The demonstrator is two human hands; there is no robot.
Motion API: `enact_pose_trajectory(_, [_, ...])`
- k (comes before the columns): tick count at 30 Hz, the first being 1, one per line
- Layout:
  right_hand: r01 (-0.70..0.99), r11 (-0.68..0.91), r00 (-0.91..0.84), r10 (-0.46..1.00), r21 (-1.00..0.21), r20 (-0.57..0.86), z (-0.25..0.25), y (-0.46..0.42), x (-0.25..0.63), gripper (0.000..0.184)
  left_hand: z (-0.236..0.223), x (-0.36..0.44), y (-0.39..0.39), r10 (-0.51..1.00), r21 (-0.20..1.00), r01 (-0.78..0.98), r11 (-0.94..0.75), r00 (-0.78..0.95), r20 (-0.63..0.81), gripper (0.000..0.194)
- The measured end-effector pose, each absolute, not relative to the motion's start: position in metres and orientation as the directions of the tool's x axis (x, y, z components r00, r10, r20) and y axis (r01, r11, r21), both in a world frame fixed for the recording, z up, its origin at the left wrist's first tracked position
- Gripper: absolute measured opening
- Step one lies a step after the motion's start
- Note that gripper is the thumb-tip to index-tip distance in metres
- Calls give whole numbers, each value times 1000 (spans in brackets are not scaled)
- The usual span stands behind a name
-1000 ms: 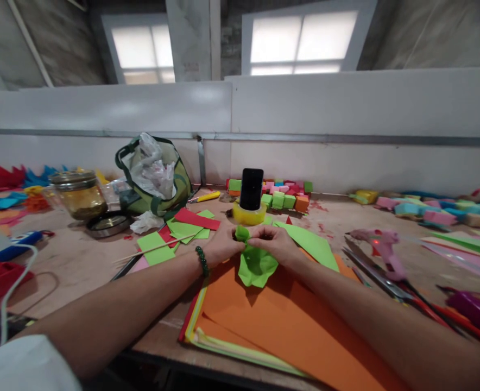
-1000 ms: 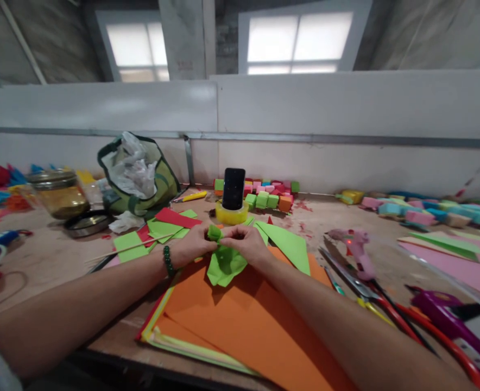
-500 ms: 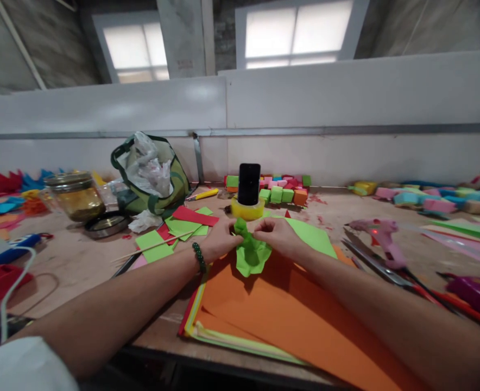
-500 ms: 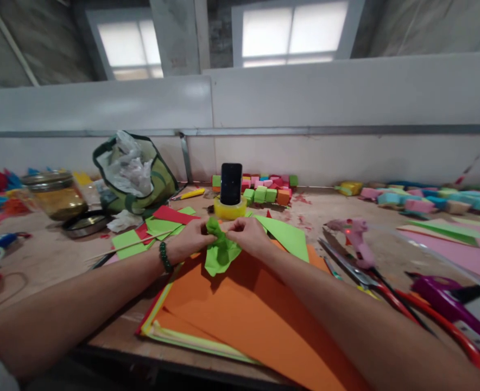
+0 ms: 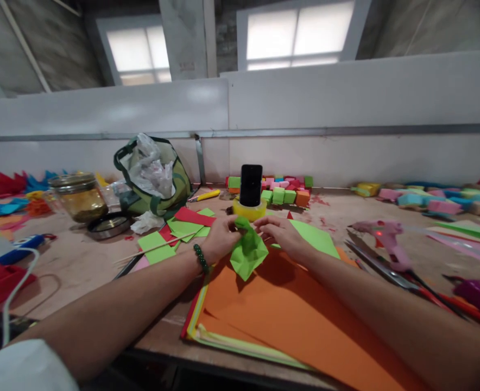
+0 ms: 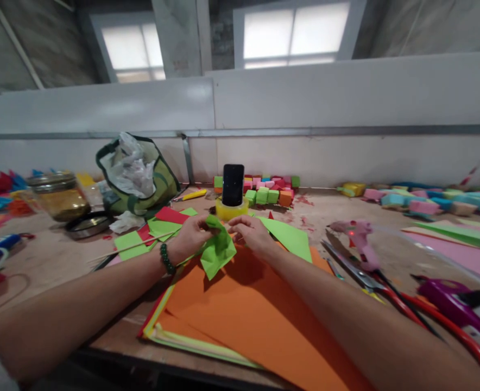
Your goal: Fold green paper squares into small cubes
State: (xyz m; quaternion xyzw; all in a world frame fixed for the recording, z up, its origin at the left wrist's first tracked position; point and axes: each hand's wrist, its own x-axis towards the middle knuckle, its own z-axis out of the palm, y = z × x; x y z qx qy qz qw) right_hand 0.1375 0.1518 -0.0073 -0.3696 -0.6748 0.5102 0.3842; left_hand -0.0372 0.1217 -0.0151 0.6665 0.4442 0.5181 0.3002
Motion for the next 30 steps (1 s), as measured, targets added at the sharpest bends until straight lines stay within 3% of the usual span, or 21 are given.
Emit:
enact_pose_trajectory(6, [-8, 174, -504, 850, -985, 154, -8, 152, 138, 24, -13, -37, 119, 883, 862, 209, -462, 15, 469, 15])
enact_pose_trajectory(15, [-75, 210, -460, 860, -975, 220, -8, 155, 139, 18, -12, -38, 115, 889, 875, 162, -456, 25, 458, 19])
enact_pose_trajectory(22, [-46, 184, -474, 861, -982, 183, -11, 154, 139, 22, -10, -38, 116, 884, 872, 150, -465, 30, 466, 20])
enact_pose_trajectory(30, [40, 359, -447, 841, -932, 305, -1, 148, 138, 19, -6, -36, 115, 924, 908, 195, -370, 174, 340, 16])
